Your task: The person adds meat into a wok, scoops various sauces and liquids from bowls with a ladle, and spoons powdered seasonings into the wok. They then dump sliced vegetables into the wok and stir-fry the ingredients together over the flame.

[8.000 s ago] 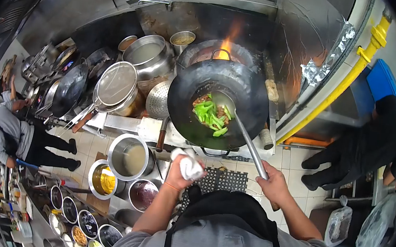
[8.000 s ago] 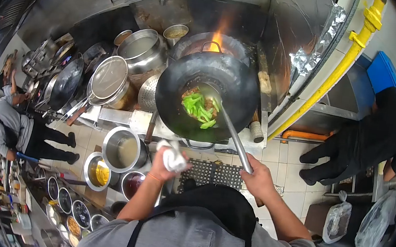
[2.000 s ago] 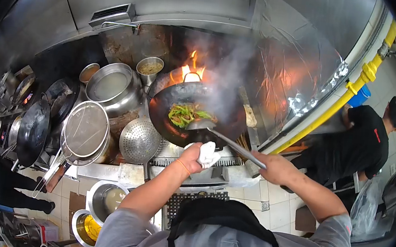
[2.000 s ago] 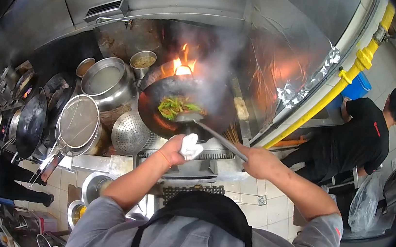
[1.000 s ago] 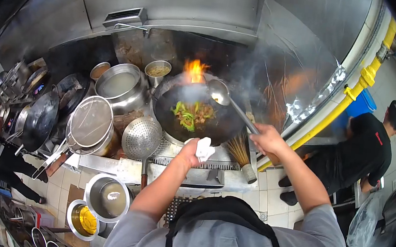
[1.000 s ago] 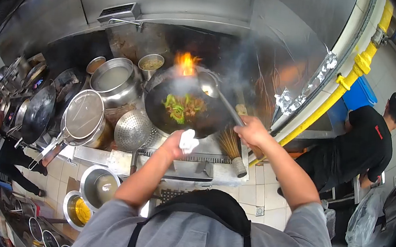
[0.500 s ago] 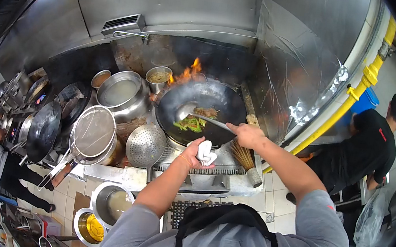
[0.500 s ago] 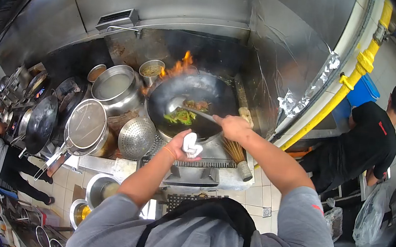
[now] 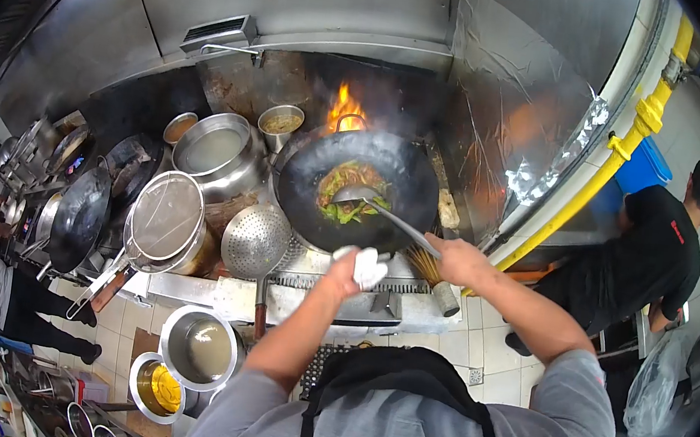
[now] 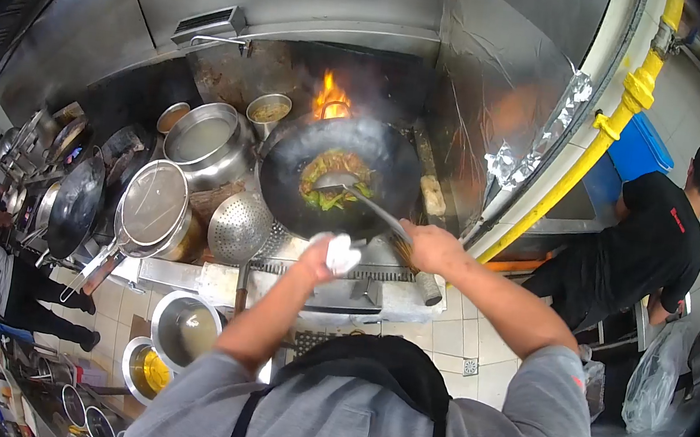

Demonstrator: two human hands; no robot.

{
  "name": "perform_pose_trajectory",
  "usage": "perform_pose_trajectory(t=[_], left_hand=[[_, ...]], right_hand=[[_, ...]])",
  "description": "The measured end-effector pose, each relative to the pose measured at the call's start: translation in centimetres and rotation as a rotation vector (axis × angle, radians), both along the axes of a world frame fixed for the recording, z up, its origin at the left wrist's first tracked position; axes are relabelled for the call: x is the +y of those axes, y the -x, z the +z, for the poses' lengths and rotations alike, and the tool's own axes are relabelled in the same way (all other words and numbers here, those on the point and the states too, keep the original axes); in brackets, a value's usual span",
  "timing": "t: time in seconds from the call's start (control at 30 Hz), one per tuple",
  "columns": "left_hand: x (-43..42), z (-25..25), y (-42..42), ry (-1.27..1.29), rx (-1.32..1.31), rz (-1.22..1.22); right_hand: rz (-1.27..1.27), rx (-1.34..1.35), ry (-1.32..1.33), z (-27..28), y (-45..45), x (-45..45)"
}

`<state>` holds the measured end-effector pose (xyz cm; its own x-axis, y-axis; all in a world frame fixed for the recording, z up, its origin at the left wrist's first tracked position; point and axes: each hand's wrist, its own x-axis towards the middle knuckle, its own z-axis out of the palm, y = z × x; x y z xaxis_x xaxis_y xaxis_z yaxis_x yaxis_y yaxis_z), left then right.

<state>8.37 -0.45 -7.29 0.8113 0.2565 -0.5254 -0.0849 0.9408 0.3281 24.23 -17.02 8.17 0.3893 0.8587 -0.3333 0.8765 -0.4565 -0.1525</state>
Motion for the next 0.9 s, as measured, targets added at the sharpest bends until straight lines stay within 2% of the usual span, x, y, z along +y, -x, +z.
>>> perform_pose_trajectory(t=[0.03, 0.13, 0.17, 0.3, 0.37, 0.4, 0.43, 0.47, 0.53, 0.6, 0.63, 0.67, 0.73, 0.8, 0.87, 0.9], left_hand=[[-0.8, -3.5, 0.5, 0.023, -0.07, -0.037], [-5.0, -0.2, 3.3, 0.056, -0.047, -0.11], [-4.9, 2.4, 3.6, 0.015, -0.06, -0.107], [1.6, -0.6, 0.7, 0.066, -0.232, -0.109], [2.0, -0.6, 0.7, -0.11, -0.129, -0.167], [0.0, -0.9, 1.0, -0.2, 0.018, -0.121], [-2.8, -0.1, 1.9, -0.254, 0.171, 0.002], [-4.7, -1.1, 1.9, -0.439, 0.412, 0.1], [-5.9, -7.2, 1.7, -0.888, 0.412, 0.178], [-6.0, 2.1, 1.7, -0.587, 0.518, 0.064], [-4.1, 2.1, 1.5, -0.327, 0.343, -0.015], [-1.7, 2.0, 2.0, -0.389, 0.099, -0.069], [-1.8, 2.6, 3.1, -0.24, 0.143, -0.114], [-2.2, 4.0, 5.1, -0.189, 0.047, -0.132], [-0.2, 2.8, 4.7, -0.029, -0.065, -0.159], [0.8, 2.0, 3.9, -0.037, -0.057, -0.159]], right_hand=[[0.005, 0.0, -0.072, -1.1, -0.6, 0.0], [0.053, 0.029, -0.23, 0.2, -1.4, -1.5], [0.042, -0.031, -0.293, 0.3, -1.9, -1.7], [0.012, 0.128, -0.311, 2.9, -4.0, 0.0], [-0.372, 0.518, -0.203, 3.2, -5.3, 0.8], [-0.378, 0.517, -0.22, 3.2, -6.0, 1.0], [-0.489, 0.634, -0.247, 3.2, -6.7, 1.0], [-0.595, 0.751, -0.273, 3.3, -7.1, 1.2], [-0.66, 0.772, -0.245, 4.8, -5.1, 1.8], [-0.62, 1.02, -0.215, 3.8, -3.3, 1.9], [-0.675, 1.11, -0.163, 3.5, -2.3, 2.2], [-0.674, 1.127, -0.143, 1.5, -2.1, 1.7], [-0.914, 2.071, -0.001, -2.7, -3.4, 0.6], [-0.901, 2.277, 0.012, -4.9, -3.0, -0.8], [-0.919, 2.34, -0.034, -5.4, -1.9, -1.6], [-0.902, 2.405, -0.074, -5.5, -1.5, -2.2]])
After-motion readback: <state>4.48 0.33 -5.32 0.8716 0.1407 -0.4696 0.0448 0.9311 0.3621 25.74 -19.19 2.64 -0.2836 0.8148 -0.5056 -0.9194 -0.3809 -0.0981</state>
